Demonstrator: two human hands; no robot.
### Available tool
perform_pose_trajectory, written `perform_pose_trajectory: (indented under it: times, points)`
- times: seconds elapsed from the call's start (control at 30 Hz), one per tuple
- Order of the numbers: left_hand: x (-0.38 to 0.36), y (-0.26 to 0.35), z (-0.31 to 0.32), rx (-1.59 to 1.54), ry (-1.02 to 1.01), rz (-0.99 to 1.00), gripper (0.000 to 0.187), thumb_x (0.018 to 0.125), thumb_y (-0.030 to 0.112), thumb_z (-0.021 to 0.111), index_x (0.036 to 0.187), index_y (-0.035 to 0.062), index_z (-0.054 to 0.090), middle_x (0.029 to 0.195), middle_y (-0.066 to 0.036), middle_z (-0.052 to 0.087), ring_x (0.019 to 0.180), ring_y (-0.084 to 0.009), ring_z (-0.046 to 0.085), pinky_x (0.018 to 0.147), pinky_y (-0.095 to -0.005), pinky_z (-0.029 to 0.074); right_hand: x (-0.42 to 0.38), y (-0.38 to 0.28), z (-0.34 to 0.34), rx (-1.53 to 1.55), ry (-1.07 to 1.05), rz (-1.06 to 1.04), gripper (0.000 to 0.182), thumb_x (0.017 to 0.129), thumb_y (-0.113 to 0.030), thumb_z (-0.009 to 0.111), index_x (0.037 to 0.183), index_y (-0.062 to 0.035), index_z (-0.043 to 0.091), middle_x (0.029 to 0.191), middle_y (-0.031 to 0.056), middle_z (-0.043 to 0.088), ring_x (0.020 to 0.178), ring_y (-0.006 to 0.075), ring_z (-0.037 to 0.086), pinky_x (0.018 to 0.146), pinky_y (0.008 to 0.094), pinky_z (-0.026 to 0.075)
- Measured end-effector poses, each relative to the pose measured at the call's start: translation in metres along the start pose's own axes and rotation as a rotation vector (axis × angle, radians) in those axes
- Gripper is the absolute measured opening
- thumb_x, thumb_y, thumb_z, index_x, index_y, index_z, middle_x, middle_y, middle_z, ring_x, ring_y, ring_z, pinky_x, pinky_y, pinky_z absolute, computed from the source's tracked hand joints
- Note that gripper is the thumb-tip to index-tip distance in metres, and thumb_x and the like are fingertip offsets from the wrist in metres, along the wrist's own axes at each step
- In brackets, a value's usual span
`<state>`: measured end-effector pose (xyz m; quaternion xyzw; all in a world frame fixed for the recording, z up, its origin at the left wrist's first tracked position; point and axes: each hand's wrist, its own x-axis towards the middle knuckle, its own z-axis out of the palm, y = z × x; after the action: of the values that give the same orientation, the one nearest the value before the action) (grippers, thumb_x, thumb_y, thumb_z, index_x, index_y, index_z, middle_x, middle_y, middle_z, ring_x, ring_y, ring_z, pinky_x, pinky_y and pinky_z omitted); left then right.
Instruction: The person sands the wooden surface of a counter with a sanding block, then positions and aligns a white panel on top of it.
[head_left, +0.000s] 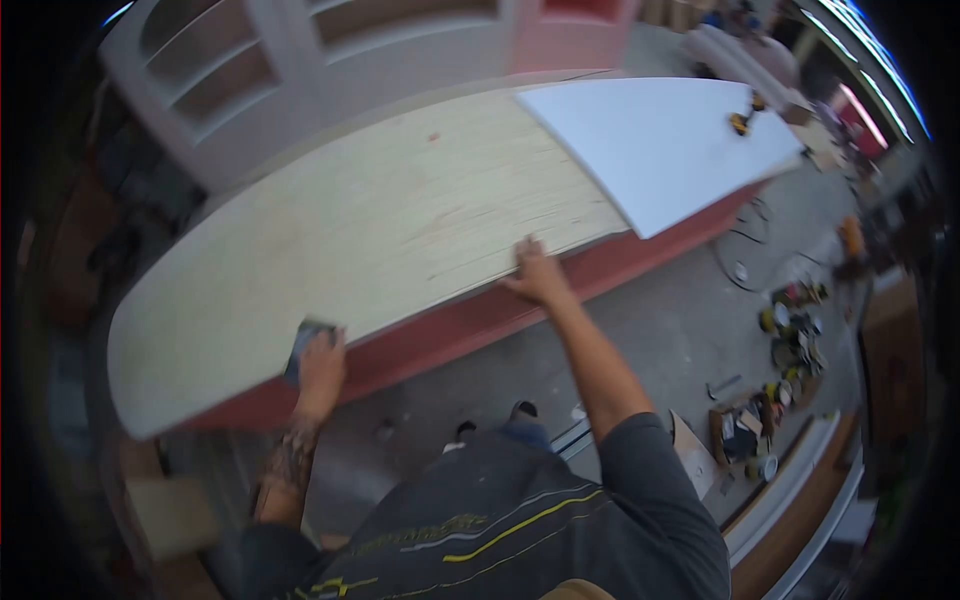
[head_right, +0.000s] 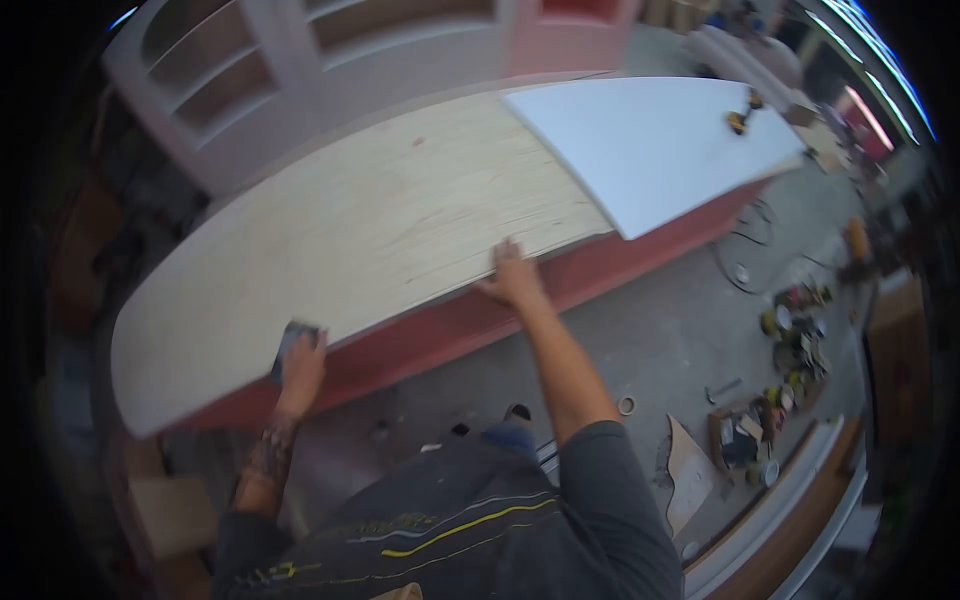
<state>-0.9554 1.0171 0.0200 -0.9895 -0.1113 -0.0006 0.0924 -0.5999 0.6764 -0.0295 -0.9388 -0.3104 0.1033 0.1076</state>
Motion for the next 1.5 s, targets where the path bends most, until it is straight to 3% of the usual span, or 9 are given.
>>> perform_pose_trajectory:
  times: [0.1, 0.2, 0.3, 0.53, 0.63, 1.03, 1.13, 1.23, 1.5]
  points:
    - [-0.013, 0.002, -0.012, 0.087, -0.073, -0.078, 0.069, 0.096, 0.014, 0.065, 0.163, 0.0213, 0.050, 0.116, -0.013, 0.060, 0.108, -0.0325, 0.062, 0.087, -0.0482, 0.053, -0.013, -0.009, -0.011, 0.010, 0.023, 0.027, 0.107, 0.090, -0.058, 0.080, 0.168, 0.0006, 0.035, 0.177, 0.0276, 0.024, 0.164, 0.0429, 0.026, 0.130, 0.0605, 0.028]
    - [-0.017, 0.001, -0.008, 0.047, -0.139, -0.148, 0.081, 0.096, 0.010, 0.068, 0.169, 0.0261, 0.039, 0.122, -0.019, 0.060, 0.108, -0.0376, 0.064, 0.083, -0.0518, 0.060, -0.017, -0.013, -0.012, 0.020, 0.036, 0.021, 0.106, 0.090, -0.056, 0.081, 0.168, -0.0014, 0.035, 0.178, 0.0254, 0.023, 0.164, 0.0426, 0.025, 0.131, 0.0594, 0.028]
    - [-0.011, 0.002, -0.005, 0.046, -0.157, -0.090, 0.073, 0.098, 0.015, 0.066, 0.168, 0.0192, 0.042, 0.113, -0.016, 0.061, 0.098, -0.0325, 0.068, 0.069, -0.0396, 0.064, -0.019, -0.017, -0.014, -0.017, 0.041, 0.051, 0.107, 0.089, -0.054, 0.082, 0.168, -0.0008, 0.034, 0.178, 0.0253, 0.022, 0.164, 0.0427, 0.026, 0.130, 0.0601, 0.028]
    - [0.009, 0.011, -0.002, 0.022, -0.162, -0.174, 0.068, 0.100, 0.014, 0.062, 0.166, 0.0109, 0.044, 0.107, -0.016, 0.065, 0.095, -0.0356, 0.072, 0.075, -0.0434, 0.065, -0.022, -0.020, -0.007, -0.039, 0.082, 0.054, 0.109, 0.088, -0.055, 0.082, 0.168, 0.0001, 0.034, 0.178, 0.0259, 0.023, 0.164, 0.0425, 0.027, 0.130, 0.0605, 0.028]
    - [0.003, 0.032, -0.014, -0.027, -0.271, -0.165, 0.067, 0.100, 0.011, 0.059, 0.164, 0.0001, 0.043, 0.101, -0.017, 0.067, 0.094, -0.0354, 0.074, 0.081, -0.0475, 0.064, -0.022, -0.019, -0.009, -0.031, 0.085, 0.064, 0.109, 0.088, -0.055, 0.082, 0.168, 0.0000, 0.034, 0.178, 0.0258, 0.023, 0.164, 0.0422, 0.027, 0.130, 0.0604, 0.028]
    - [0.005, 0.029, -0.017, 0.096, -0.265, -0.157, 0.064, 0.102, 0.013, 0.059, 0.163, 0.0043, 0.045, 0.105, -0.015, 0.067, 0.093, -0.0330, 0.073, 0.078, -0.0453, 0.063, -0.026, -0.023, -0.011, -0.013, 0.094, 0.083, 0.109, 0.088, -0.056, 0.081, 0.169, -0.0007, 0.033, 0.178, 0.0247, 0.024, 0.165, 0.0397, 0.025, 0.131, 0.0587, 0.027]
    - [0.038, -0.008, 0.007, 0.167, -0.214, -0.143, 0.063, 0.103, 0.011, 0.057, 0.164, 0.0064, 0.044, 0.105, -0.015, 0.067, 0.091, -0.0316, 0.073, 0.075, -0.0448, 0.062, -0.031, -0.028, -0.019, -0.003, 0.072, 0.078, 0.108, 0.090, -0.059, 0.079, 0.169, -0.0022, 0.032, 0.178, 0.0236, 0.024, 0.165, 0.0390, 0.024, 0.132, 0.0575, 0.026]
    - [0.045, -0.007, -0.002, 0.158, -0.245, -0.079, 0.067, 0.101, 0.006, 0.058, 0.165, -0.0012, 0.039, 0.103, -0.015, 0.068, 0.087, -0.0317, 0.074, 0.073, -0.0438, 0.062, -0.030, -0.030, -0.019, -0.018, 0.060, 0.092, 0.107, 0.091, -0.060, 0.077, 0.169, -0.0034, 0.032, 0.179, 0.0218, 0.022, 0.166, 0.0370, 0.023, 0.133, 0.0562, 0.024]
    - [0.050, -0.017, 0.011, 0.084, -0.298, -0.070, 0.076, 0.100, 0.006, 0.058, 0.168, -0.0043, 0.027, 0.106, -0.022, 0.068, 0.089, -0.0368, 0.075, 0.075, -0.0486, 0.062, -0.034, -0.033, -0.021, 0.101, 0.052, 0.118, 0.109, 0.091, -0.057, 0.079, 0.170, -0.0023, 0.028, 0.180, 0.0211, 0.021, 0.167, 0.0349, 0.020, 0.135, 0.0539, 0.020]
